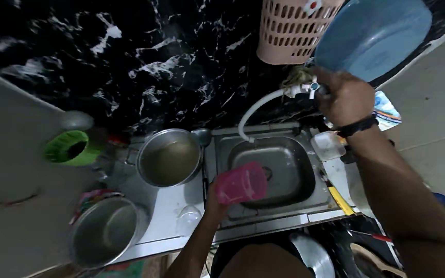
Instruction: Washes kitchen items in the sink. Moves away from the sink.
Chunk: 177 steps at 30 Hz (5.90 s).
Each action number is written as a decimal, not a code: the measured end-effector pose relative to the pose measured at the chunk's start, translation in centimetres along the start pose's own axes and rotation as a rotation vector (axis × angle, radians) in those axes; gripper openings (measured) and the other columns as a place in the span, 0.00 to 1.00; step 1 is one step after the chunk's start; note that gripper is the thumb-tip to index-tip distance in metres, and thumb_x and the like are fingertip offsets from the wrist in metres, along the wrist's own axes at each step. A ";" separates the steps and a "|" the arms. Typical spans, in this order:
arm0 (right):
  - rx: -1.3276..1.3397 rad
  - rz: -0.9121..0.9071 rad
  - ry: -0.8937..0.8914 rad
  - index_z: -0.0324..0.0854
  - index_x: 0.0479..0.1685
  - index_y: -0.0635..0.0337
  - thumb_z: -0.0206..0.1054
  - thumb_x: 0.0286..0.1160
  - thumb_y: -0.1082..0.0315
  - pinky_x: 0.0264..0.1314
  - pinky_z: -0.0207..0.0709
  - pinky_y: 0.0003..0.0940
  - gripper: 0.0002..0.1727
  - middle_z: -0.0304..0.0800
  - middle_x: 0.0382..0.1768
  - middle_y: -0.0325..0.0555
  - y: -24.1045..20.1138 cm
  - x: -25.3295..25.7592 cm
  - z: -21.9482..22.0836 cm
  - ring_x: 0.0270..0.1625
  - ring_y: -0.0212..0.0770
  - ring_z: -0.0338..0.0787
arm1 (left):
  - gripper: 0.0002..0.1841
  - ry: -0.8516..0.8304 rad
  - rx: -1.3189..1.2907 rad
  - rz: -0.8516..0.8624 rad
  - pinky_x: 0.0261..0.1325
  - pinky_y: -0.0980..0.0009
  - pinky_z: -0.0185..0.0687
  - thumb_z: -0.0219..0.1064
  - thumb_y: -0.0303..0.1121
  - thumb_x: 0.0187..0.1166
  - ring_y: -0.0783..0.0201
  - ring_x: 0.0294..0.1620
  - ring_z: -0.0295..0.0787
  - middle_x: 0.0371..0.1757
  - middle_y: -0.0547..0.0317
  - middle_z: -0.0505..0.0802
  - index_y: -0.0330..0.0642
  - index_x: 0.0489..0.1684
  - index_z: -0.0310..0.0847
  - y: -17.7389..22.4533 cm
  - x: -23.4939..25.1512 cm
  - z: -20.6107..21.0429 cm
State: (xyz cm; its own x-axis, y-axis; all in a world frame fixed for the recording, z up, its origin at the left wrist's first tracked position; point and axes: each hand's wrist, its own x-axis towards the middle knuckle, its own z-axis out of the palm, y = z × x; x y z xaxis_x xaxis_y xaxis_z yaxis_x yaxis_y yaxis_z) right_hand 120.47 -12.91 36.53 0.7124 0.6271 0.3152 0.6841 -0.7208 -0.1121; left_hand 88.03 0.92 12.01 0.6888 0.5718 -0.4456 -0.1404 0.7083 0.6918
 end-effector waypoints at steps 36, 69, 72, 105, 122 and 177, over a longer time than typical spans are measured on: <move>1.165 0.502 -0.686 0.80 0.73 0.50 0.79 0.71 0.65 0.33 0.85 0.41 0.28 0.91 0.52 0.52 -4.0 -7.1 28.4 0.35 0.43 0.88 | 0.31 0.084 -0.032 -0.197 0.50 0.52 0.92 0.35 0.58 0.89 0.56 0.49 0.93 0.48 0.51 0.94 0.45 0.62 0.77 -0.2 -2.0 -0.9; 0.560 0.401 -0.531 0.74 0.83 0.50 0.80 0.70 0.50 0.82 0.72 0.59 0.39 0.79 0.78 0.54 8.7 -11.8 20.0 0.79 0.55 0.79 | 0.50 -0.312 1.343 -0.002 0.74 0.47 0.79 0.85 0.52 0.62 0.50 0.71 0.84 0.70 0.42 0.86 0.43 0.86 0.63 -1.9 15.3 13.7; 0.752 0.296 -0.651 0.60 0.92 0.46 0.88 0.56 0.55 0.83 0.73 0.53 0.56 0.75 0.82 0.52 4.1 -12.5 22.1 0.81 0.49 0.79 | 0.56 -0.397 1.300 -0.029 0.73 0.45 0.80 0.86 0.46 0.61 0.47 0.73 0.82 0.79 0.42 0.79 0.52 0.93 0.51 -1.3 16.1 14.8; 0.900 0.406 -0.735 0.66 0.86 0.58 0.58 0.89 0.46 0.80 0.72 0.61 0.34 0.81 0.75 0.62 -5.0 -7.8 24.8 0.76 0.59 0.82 | 0.29 0.108 0.815 -0.040 0.75 0.51 0.76 0.49 0.43 0.95 0.48 0.73 0.79 0.75 0.33 0.80 0.32 0.87 0.58 -3.9 11.5 9.0; 1.341 0.549 -0.283 0.49 0.95 0.49 0.71 0.75 0.60 0.75 0.80 0.46 0.47 0.74 0.82 0.51 -0.9 -14.8 23.1 0.76 0.43 0.82 | 0.34 -0.305 1.005 -0.040 0.74 0.57 0.80 0.73 0.46 0.79 0.57 0.70 0.84 0.71 0.46 0.86 0.41 0.82 0.68 -2.5 12.4 12.1; 0.795 0.285 -0.604 0.56 0.91 0.53 0.91 0.42 0.49 0.81 0.77 0.47 0.66 0.82 0.75 0.53 -0.1 -15.4 24.6 0.76 0.45 0.83 | 0.20 -0.026 0.483 -0.147 0.69 0.58 0.81 0.51 0.36 0.93 0.56 0.68 0.84 0.69 0.46 0.86 0.36 0.77 0.70 -0.3 11.7 8.5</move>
State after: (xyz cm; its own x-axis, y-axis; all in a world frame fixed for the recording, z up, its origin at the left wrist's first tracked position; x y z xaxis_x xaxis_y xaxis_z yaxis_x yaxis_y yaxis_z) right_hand 113.32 -15.20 8.47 0.6736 0.6658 -0.3210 0.2277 -0.6001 -0.7668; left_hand 102.17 3.90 11.37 0.6952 0.4650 -0.5482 0.3008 0.5044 0.8094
